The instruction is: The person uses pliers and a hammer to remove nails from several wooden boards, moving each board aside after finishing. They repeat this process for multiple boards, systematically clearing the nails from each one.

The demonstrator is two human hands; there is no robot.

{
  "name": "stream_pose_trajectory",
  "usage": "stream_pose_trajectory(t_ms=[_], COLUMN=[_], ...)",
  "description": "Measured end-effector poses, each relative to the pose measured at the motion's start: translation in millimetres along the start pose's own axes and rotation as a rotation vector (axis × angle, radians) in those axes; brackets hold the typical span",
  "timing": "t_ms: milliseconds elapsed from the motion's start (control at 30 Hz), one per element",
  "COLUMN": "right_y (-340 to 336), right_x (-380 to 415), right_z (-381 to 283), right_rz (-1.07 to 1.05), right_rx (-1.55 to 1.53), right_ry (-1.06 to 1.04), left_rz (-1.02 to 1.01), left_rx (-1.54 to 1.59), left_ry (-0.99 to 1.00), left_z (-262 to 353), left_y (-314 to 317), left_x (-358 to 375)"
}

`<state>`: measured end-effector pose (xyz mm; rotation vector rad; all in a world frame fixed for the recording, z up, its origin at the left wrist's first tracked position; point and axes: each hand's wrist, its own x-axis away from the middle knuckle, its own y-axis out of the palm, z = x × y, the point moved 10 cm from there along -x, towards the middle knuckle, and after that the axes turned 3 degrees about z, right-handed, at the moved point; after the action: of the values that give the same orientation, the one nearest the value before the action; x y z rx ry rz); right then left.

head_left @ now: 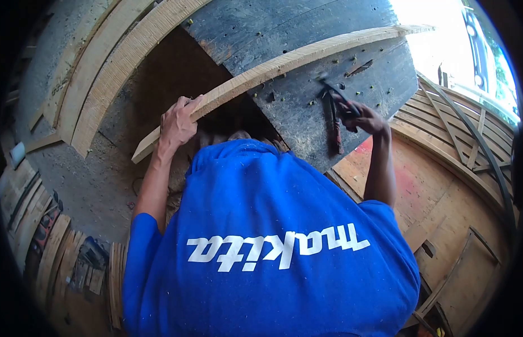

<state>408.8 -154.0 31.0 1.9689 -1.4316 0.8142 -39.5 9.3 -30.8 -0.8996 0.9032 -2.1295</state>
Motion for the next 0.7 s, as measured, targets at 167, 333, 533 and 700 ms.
stream_pose_trajectory(t_ms=[167,333,533,700], right_y=[-22,15,118,108], right_x=[73,67,32,-3], right_z=[27,85,17,16], right_rz=[0.661,0.771,0.504,0.819], right_rx=[-1.016,-1.141,-0.731,0.479], right_ry=[-0.869,-0.461,-0.084,-0.127], left_rz=[-0.065,-0.077,-0.075,0.015], left_rx=[0.051,0.051,0.063,0.143], left_ry=[0.008,0.0,0.005,0.1], left_z=[-8,-8,-10,0], left_y=[0,-3,2,-16], left_x=[-12,-15,-11,-9])
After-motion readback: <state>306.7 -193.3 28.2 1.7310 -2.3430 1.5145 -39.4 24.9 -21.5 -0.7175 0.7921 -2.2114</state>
